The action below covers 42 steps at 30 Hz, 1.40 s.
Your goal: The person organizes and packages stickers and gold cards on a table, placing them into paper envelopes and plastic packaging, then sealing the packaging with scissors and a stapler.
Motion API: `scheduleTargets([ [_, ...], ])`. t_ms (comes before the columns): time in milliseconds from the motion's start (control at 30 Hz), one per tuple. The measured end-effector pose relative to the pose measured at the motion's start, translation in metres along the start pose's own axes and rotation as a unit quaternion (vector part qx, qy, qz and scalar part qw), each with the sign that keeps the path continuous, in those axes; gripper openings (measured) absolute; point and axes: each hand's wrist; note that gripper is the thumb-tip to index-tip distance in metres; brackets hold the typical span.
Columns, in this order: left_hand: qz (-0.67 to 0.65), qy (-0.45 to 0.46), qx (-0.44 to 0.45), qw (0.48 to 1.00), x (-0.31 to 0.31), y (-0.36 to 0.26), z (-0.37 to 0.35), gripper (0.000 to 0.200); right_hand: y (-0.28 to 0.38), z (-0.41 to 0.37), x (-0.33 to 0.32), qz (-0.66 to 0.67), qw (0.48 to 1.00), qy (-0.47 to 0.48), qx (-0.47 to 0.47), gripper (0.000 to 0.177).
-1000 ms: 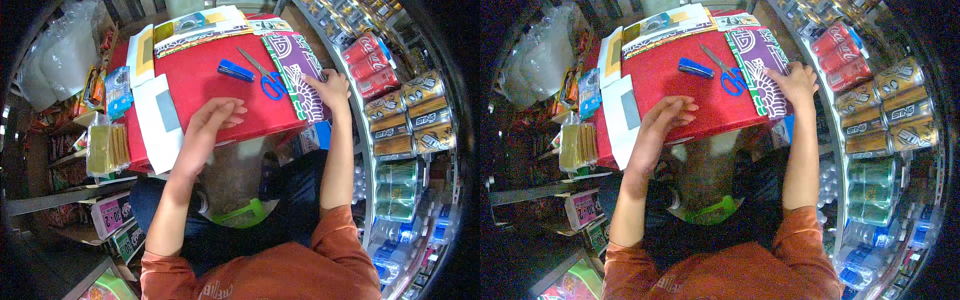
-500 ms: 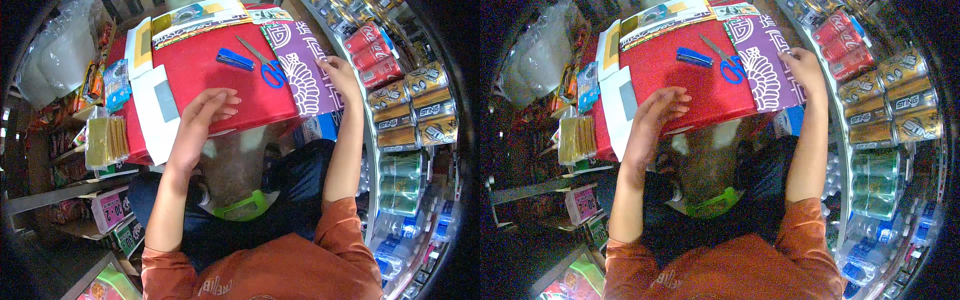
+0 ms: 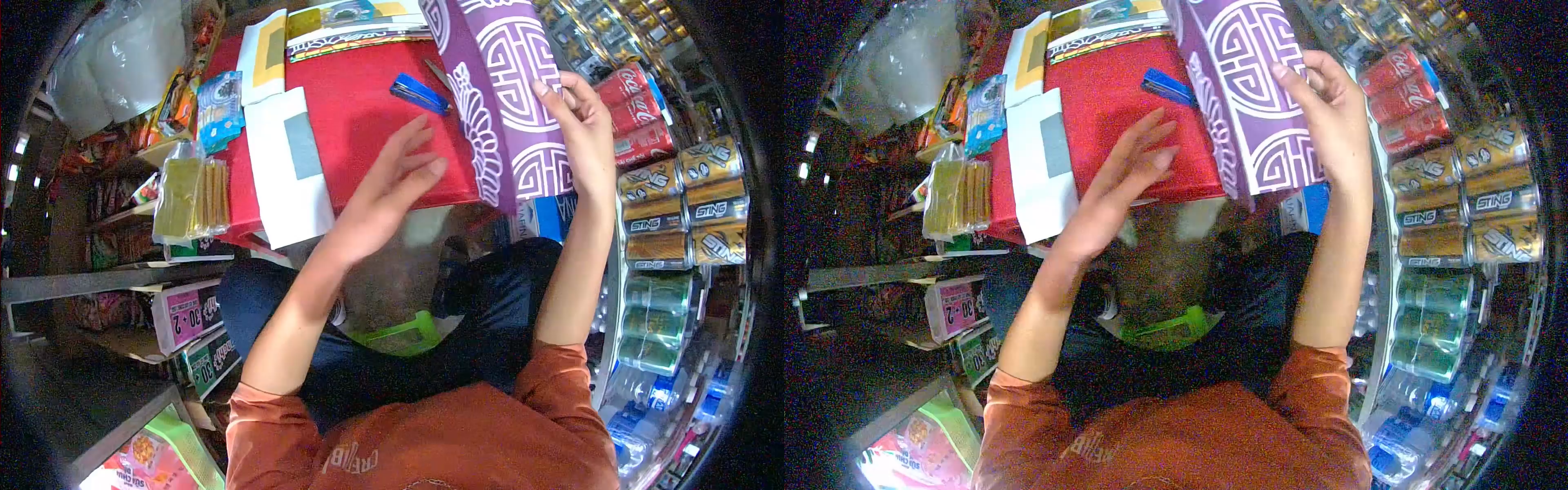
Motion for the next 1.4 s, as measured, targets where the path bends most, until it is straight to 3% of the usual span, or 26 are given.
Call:
scheduleTargets([
  [100, -0.066, 0.005, 0.025, 0.998, 0.004, 0.001, 0.0, 0.076, 0.009, -0.011, 0.027, 0.005, 1.0, 0.012, -0.025, 0.022],
  [267, -0.06, -0.02, 0.04, 0.997, 0.0, -0.003, 0.002, 0.079, 0.012, -0.024, 0.055, -0.058, 0.997, 0.012, -0.058, 0.024],
  [367, -0.165, -0.064, -0.01, 0.984, -0.005, 0.006, 0.005, 0.081, 0.025, -0.048, 0.08, -0.126, 0.986, 0.064, -0.093, 0.036],
  [400, -0.193, -0.07, 0.013, 0.979, 0.001, -0.007, 0.002, 0.076, 0.025, -0.056, 0.092, -0.137, 0.982, 0.086, -0.093, 0.04],
  [433, -0.226, -0.086, 0.016, 0.97, -0.002, -0.006, 0.002, 0.075, 0.016, -0.055, 0.098, -0.201, 0.953, 0.119, -0.192, 0.045],
  [500, -0.29, -0.116, 0.022, 0.95, -0.009, -0.004, 0.002, 0.072, 0.011, -0.066, 0.111, -0.246, 0.923, 0.169, -0.243, 0.048],
  [667, -0.262, -0.175, -0.065, 0.947, -0.026, -0.003, 0.003, 0.048, 0.002, -0.061, 0.114, -0.219, 0.92, 0.199, -0.258, 0.046],
  [833, -0.294, -0.177, -0.075, 0.936, -0.028, -0.016, 0.003, 0.045, -0.008, -0.04, 0.105, -0.22, 0.957, 0.016, -0.19, 0.046],
  [900, -0.288, -0.173, -0.078, 0.939, -0.028, -0.023, 0.0, 0.046, -0.013, -0.035, 0.107, -0.021, 0.996, 0.059, -0.056, 0.043],
  [967, -0.266, -0.179, -0.069, 0.945, -0.027, -0.026, -0.001, 0.046, -0.006, -0.031, 0.096, 0.081, 0.983, 0.14, 0.086, 0.035],
  [1000, -0.256, -0.19, -0.063, 0.946, -0.026, -0.029, -0.002, 0.048, -0.008, -0.031, 0.095, 0.123, 0.976, 0.147, 0.1, 0.027],
  [1100, -0.24, -0.204, -0.039, 0.948, -0.024, -0.032, -0.002, 0.052, -0.017, -0.028, 0.095, 0.161, 0.972, 0.15, 0.084, 0.023],
  [1267, -0.176, -0.158, -0.011, 0.972, -0.032, -0.018, 0.004, 0.045, -0.015, -0.024, 0.093, 0.224, 0.973, 0.043, 0.027, 0.021],
  [1400, -0.182, -0.113, -0.019, 0.977, -0.026, -0.019, 0.0, 0.04, -0.023, -0.019, 0.091, 0.26, 0.965, 0.003, 0.034, 0.024],
])
Point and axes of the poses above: each hand's wrist, its own z-axis towards the middle knuckle, its own x-axis out of the palm, y = z × x, and after that the axes turned 5 degrees about x, right-handed
